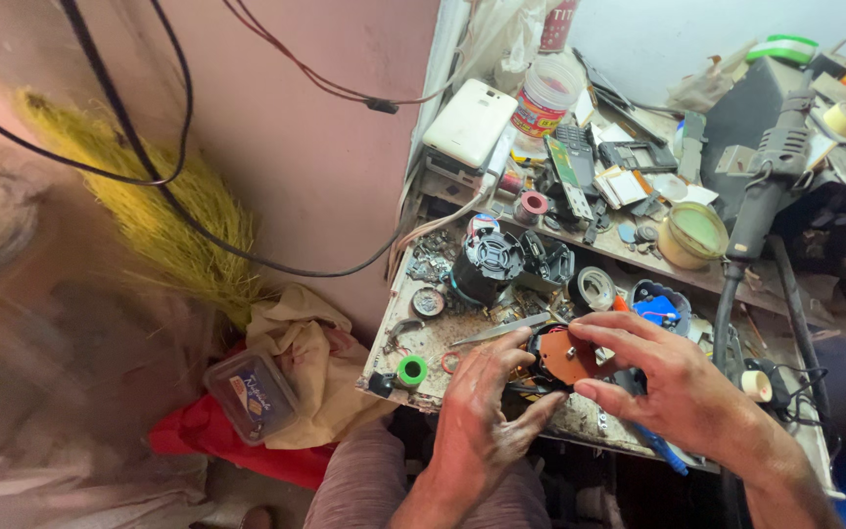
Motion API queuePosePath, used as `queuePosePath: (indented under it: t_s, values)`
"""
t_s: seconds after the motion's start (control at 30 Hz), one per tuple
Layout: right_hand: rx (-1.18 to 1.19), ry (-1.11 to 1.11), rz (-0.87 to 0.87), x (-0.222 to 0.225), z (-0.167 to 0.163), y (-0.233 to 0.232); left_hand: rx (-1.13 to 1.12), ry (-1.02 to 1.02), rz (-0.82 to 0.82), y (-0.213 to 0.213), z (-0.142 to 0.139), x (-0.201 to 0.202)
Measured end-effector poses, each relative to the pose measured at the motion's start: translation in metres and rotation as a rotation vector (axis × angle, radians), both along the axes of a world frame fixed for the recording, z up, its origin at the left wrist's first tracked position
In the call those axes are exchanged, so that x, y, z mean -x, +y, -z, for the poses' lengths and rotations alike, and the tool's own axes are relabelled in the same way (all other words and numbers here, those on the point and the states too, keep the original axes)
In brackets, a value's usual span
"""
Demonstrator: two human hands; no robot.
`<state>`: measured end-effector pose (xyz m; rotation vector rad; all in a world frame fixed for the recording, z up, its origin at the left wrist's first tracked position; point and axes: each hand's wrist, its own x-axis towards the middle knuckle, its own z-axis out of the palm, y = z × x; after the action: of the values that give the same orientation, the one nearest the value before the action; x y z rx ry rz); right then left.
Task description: The person repairs a small electric motor at a cluttered workbench. They use a screwdriver and a soldering iron on the motor parts, then fit the copper coil assembly into the housing and press and turn the components together by hand, at times resting the motor on their lap.
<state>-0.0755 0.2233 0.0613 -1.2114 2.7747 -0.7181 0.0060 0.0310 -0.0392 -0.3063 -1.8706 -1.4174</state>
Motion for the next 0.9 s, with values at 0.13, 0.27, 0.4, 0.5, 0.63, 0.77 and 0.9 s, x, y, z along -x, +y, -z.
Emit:
queuePosePath:
  t_s: [0.13,0.27,0.4,0.5,0.63,0.77,0.9]
  values:
    - [0.006,0.041,-0.029,0.002,0.002,0.006,-0.01,-0.02,0.001,0.002,0.0,-0.002]
    - [0.027,0.003,0.006,0.004,0.007,0.008,0.047,-0.013,-0.038,0.002,-0.001,-0.005]
    - [0.014,0.008,0.038,0.004,0.011,0.01,0.155,0.041,-0.115,0.002,-0.001,-0.006]
    - [0.023,0.013,0.038,0.004,0.013,0.011,0.241,0.097,-0.158,-0.002,0.0,-0.005]
    - [0.047,0.011,0.036,0.002,0.012,0.008,0.204,0.094,-0.116,-0.009,-0.001,-0.003]
    - [0.039,0.017,0.042,0.0,0.01,0.003,0.156,0.086,-0.121,-0.009,-0.003,-0.004]
    - [0.074,0.031,0.02,-0.001,0.008,0.0,0.118,0.041,-0.108,-0.008,-0.002,-0.004]
